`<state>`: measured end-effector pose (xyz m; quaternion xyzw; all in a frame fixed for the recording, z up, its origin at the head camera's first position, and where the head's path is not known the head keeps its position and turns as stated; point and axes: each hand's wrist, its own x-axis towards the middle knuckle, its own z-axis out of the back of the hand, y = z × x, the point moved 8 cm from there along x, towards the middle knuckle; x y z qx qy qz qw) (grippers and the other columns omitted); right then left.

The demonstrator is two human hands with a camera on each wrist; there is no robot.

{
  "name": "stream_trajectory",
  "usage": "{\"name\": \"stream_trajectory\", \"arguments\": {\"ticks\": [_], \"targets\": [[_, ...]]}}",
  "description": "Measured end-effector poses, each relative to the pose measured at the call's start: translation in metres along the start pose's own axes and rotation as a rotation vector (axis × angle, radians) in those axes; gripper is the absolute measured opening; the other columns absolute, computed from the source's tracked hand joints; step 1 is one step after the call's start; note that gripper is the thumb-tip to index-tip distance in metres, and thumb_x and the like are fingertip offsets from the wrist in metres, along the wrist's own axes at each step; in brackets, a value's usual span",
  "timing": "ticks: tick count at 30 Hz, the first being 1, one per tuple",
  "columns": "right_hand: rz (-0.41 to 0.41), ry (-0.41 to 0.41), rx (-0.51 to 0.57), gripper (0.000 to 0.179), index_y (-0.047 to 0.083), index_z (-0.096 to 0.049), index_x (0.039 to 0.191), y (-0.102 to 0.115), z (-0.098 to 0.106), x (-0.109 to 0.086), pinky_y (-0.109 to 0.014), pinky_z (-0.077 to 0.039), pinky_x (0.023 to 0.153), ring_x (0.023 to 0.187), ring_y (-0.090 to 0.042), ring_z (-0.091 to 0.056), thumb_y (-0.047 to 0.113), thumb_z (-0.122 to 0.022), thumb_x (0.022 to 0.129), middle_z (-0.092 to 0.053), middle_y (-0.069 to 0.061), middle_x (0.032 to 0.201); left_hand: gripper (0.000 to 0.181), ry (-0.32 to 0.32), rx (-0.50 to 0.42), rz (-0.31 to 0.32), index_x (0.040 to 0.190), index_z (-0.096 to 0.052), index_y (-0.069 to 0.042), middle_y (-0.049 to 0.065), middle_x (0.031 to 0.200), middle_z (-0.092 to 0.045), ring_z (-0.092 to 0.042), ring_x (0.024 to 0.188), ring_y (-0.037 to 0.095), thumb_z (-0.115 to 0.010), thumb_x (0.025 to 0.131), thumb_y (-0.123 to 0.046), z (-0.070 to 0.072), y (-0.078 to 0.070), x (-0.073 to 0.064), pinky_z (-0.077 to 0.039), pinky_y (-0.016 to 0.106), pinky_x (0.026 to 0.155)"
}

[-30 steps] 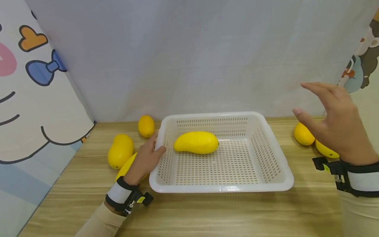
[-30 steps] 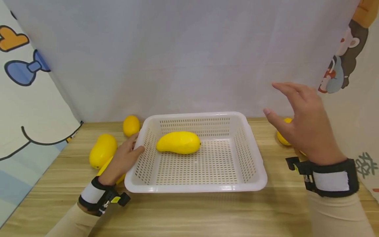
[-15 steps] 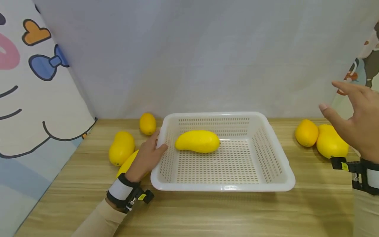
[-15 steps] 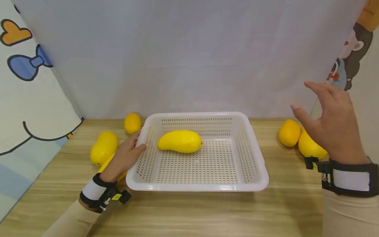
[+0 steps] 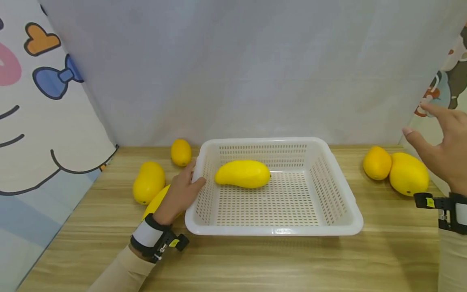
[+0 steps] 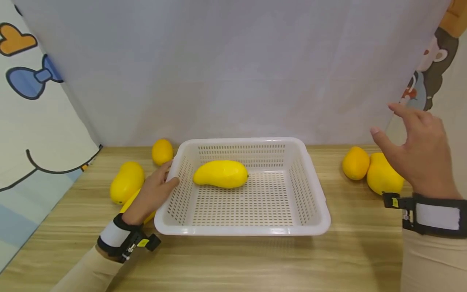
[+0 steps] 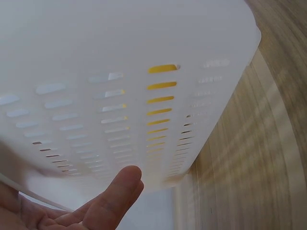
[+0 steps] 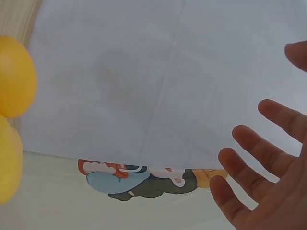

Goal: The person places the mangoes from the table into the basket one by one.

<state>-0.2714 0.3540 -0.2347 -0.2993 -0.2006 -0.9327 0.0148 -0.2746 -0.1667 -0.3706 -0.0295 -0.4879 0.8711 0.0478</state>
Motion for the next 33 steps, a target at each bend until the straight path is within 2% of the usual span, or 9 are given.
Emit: {"name": "stream_trajectory", "arguments": {"ticks": [12, 20, 33], "targets": [[-0.135, 0.102, -0.032, 0.07, 0.001, -0.028, 0.158, -0.031, -0.02, 0.001, -0.069, -0.014, 0.116, 0.144, -0.055, -0.02, 0.042, -0.045, 0.104, -0.024, -0.037, 0.155, 0.064, 0.006, -0.016, 0.0, 0.16, -0.022, -0.01, 0.023, 0.111, -0.069, -0.073, 0.073, 0.024, -0.049, 0.102, -0.016, 0.0, 0.0, 0.0, -0.061, 0.037, 0.058], [-0.266, 0.202, -0.123, 0.076, -0.001, -0.019, 0.159, -0.058, -0.035, -0.001, -0.071, -0.019, 0.113, 0.14, -0.058, -0.022, 0.049, -0.037, 0.104, -0.023, -0.039, 0.154, 0.063, 0.007, -0.026, 0.003, 0.16, -0.023, -0.012, 0.022, 0.11, -0.07, -0.073, 0.072, 0.024, -0.049, 0.102, -0.017, -0.001, 0.0, 0.0, -0.061, 0.037, 0.058], [-0.304, 0.274, -0.198, 0.081, -0.002, -0.017, 0.159, -0.081, -0.049, -0.001, -0.074, -0.023, 0.109, 0.133, -0.062, -0.028, 0.055, -0.033, 0.103, -0.026, -0.04, 0.152, 0.062, 0.008, -0.033, -0.003, 0.159, -0.025, -0.012, 0.023, 0.112, -0.068, -0.072, 0.074, 0.024, -0.049, 0.102, -0.016, 0.0, 0.0, 0.0, -0.061, 0.038, 0.059]]}}
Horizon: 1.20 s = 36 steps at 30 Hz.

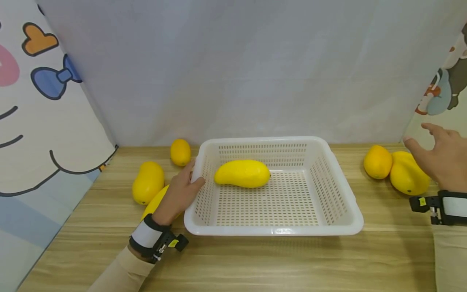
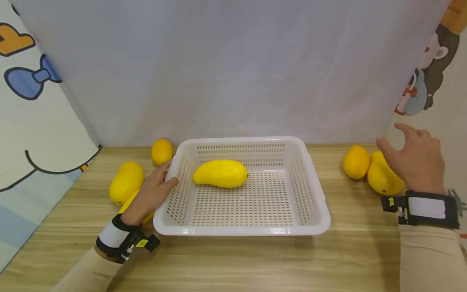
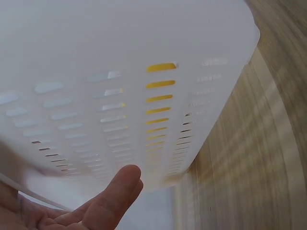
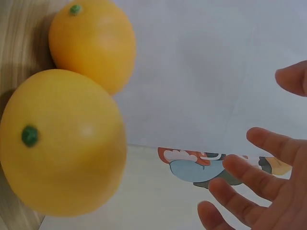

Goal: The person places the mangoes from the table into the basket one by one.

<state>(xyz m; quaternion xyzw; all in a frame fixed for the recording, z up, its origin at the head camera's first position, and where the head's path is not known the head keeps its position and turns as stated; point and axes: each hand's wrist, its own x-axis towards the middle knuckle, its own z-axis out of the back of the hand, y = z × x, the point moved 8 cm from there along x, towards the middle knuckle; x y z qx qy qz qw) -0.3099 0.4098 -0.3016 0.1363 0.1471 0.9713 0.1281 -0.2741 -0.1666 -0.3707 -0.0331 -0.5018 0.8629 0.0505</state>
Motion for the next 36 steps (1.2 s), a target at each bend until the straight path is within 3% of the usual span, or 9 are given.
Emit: {"name": "stream_trajectory", "arguments": {"ticks": [11, 36], "targets": [[-0.037, 0.065, -0.01, 0.081, -0.007, -0.026, 0.154, -0.014, -0.023, 0.005, -0.078, -0.033, 0.098, 0.122, -0.067, -0.032, 0.053, -0.04, 0.101, -0.029, -0.047, 0.141, 0.062, 0.007, -0.012, 0.007, 0.159, -0.024, -0.013, 0.023, 0.113, -0.068, -0.073, 0.075, 0.025, -0.049, 0.102, -0.016, -0.001, 0.0, 0.0, -0.061, 0.038, 0.059], [-0.087, 0.23, -0.054, 0.086, -0.008, -0.019, 0.154, -0.032, -0.06, 0.002, -0.075, -0.042, 0.09, 0.109, -0.065, -0.033, 0.054, -0.044, 0.101, -0.026, -0.05, 0.13, 0.062, 0.007, -0.034, 0.004, 0.16, -0.025, -0.015, 0.023, 0.116, -0.067, -0.074, 0.078, 0.026, -0.049, 0.102, -0.016, -0.001, 0.001, 0.0, -0.062, 0.039, 0.06]]}}
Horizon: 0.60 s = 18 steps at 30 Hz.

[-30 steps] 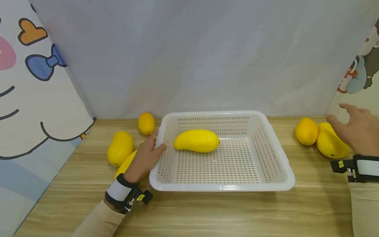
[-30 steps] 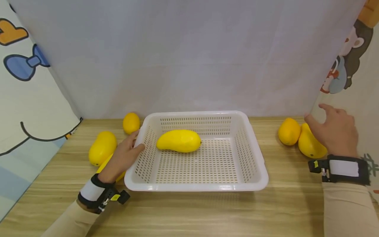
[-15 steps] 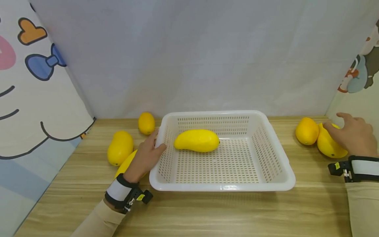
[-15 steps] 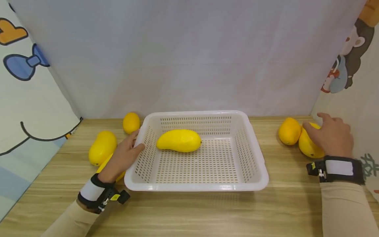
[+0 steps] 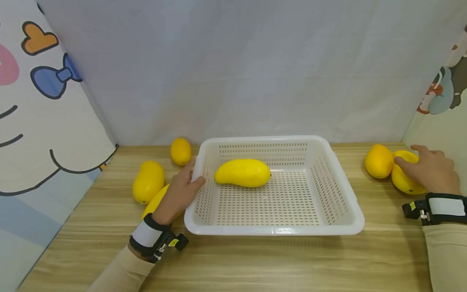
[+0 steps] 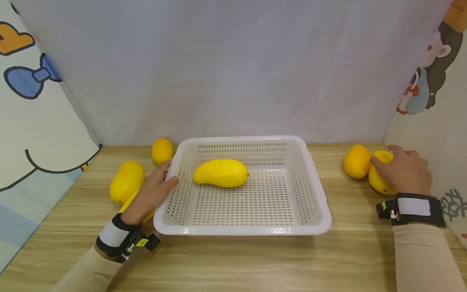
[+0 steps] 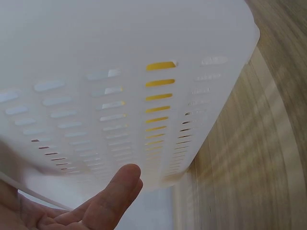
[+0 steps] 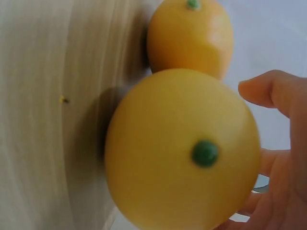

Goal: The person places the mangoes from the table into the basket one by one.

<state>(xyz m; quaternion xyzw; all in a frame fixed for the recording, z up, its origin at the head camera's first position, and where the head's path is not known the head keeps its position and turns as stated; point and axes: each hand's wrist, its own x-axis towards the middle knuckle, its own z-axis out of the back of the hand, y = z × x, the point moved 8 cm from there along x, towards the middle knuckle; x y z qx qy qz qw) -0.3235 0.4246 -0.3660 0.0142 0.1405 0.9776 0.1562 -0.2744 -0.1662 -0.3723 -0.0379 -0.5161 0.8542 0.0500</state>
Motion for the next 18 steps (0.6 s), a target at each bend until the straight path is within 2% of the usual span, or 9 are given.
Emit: {"name": "stream_trajectory", "arguments": {"ticks": [10, 18], "targets": [[-0.001, 0.008, 0.008, 0.083, -0.011, -0.021, 0.151, -0.003, -0.008, 0.002, -0.073, -0.044, 0.083, 0.101, -0.062, -0.035, 0.049, -0.046, 0.099, -0.027, -0.049, 0.123, 0.062, -0.005, 0.008, -0.001, 0.16, -0.025, -0.015, 0.023, 0.116, -0.068, -0.074, 0.077, 0.026, -0.049, 0.102, -0.016, 0.0, 0.0, 0.0, -0.062, 0.038, 0.06], [-0.017, 0.01, 0.022, 0.081, -0.011, -0.02, 0.152, -0.004, -0.011, 0.002, -0.074, -0.043, 0.086, 0.104, -0.062, -0.033, 0.045, -0.047, 0.099, -0.024, -0.049, 0.127, 0.062, -0.007, 0.016, -0.009, 0.159, -0.026, -0.014, 0.022, 0.112, -0.07, -0.074, 0.075, 0.025, -0.05, 0.102, -0.016, 0.001, 0.0, 0.0, -0.061, 0.038, 0.058]]}}
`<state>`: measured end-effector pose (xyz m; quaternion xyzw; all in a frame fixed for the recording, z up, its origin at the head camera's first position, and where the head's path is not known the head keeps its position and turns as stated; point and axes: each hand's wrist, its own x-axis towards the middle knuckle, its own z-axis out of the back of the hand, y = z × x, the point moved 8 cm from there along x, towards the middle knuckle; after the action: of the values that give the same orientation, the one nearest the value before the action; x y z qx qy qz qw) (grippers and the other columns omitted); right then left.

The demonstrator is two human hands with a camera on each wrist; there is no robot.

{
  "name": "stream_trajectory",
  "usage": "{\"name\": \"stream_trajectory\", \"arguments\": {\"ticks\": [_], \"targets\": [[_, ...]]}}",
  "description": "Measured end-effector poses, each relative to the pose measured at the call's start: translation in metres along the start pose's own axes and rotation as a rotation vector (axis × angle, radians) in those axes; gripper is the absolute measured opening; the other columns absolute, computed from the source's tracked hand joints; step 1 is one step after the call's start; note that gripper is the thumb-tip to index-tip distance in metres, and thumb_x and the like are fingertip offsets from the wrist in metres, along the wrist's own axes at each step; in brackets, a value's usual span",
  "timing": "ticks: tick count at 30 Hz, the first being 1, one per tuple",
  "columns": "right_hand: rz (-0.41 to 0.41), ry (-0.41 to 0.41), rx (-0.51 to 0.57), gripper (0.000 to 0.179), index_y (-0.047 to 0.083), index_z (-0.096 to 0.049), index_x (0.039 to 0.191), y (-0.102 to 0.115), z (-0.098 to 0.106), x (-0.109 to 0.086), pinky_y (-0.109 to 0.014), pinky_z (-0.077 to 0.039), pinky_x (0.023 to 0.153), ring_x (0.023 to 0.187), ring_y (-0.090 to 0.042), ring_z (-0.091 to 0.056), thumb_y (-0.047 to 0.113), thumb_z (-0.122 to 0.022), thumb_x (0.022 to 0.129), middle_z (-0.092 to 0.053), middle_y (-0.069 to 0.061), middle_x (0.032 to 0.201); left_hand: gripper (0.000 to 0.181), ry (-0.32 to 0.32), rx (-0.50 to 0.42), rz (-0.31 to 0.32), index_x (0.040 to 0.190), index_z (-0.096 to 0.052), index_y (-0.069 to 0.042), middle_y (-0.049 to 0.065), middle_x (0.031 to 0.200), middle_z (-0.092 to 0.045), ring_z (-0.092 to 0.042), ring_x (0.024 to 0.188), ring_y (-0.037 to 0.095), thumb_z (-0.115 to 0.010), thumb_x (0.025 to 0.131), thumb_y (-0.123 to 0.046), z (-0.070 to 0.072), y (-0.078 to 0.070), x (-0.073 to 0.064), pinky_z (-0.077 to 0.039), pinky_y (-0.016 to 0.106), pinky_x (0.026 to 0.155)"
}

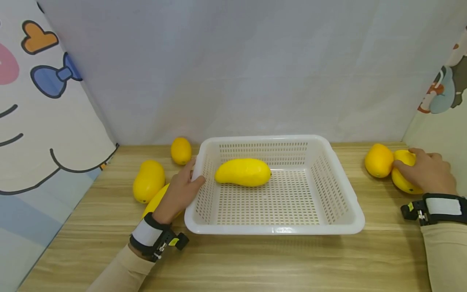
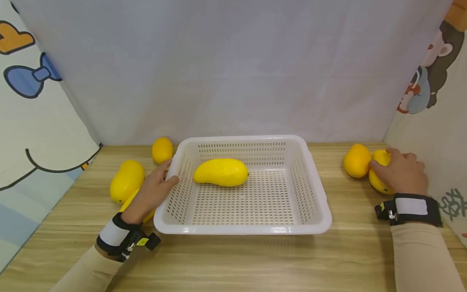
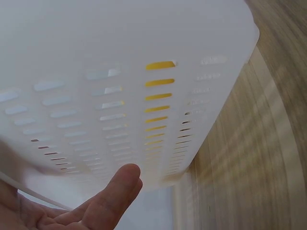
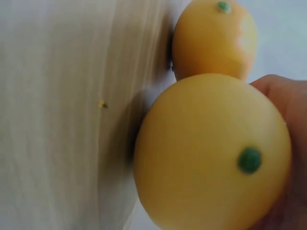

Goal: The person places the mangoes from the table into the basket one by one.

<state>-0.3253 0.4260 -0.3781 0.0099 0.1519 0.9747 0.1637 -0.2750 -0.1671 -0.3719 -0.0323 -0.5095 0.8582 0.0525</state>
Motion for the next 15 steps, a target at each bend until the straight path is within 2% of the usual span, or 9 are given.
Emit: {"name": "stream_trajectory", "arguments": {"ticks": [5, 15], "targets": [[-0.011, 0.018, 0.013, 0.083, -0.011, -0.018, 0.152, -0.0011, -0.0032, 0.0015, -0.074, -0.042, 0.087, 0.105, -0.062, -0.032, 0.046, -0.047, 0.099, -0.023, -0.049, 0.127, 0.061, 0.002, -0.009, -0.002, 0.158, -0.027, -0.014, 0.022, 0.11, -0.07, -0.074, 0.075, 0.026, -0.05, 0.102, -0.015, -0.0001, -0.0002, 0.0001, -0.061, 0.038, 0.058], [0.002, 0.012, 0.0, 0.079, -0.014, -0.023, 0.149, 0.0001, -0.0007, -0.0011, -0.072, -0.044, 0.084, 0.095, -0.059, -0.039, 0.041, -0.045, 0.098, -0.032, -0.048, 0.12, 0.06, 0.004, -0.007, 0.01, 0.158, -0.027, -0.014, 0.022, 0.111, -0.07, -0.074, 0.075, 0.026, -0.049, 0.102, -0.015, -0.0003, -0.0015, -0.0006, -0.061, 0.039, 0.058]]}}
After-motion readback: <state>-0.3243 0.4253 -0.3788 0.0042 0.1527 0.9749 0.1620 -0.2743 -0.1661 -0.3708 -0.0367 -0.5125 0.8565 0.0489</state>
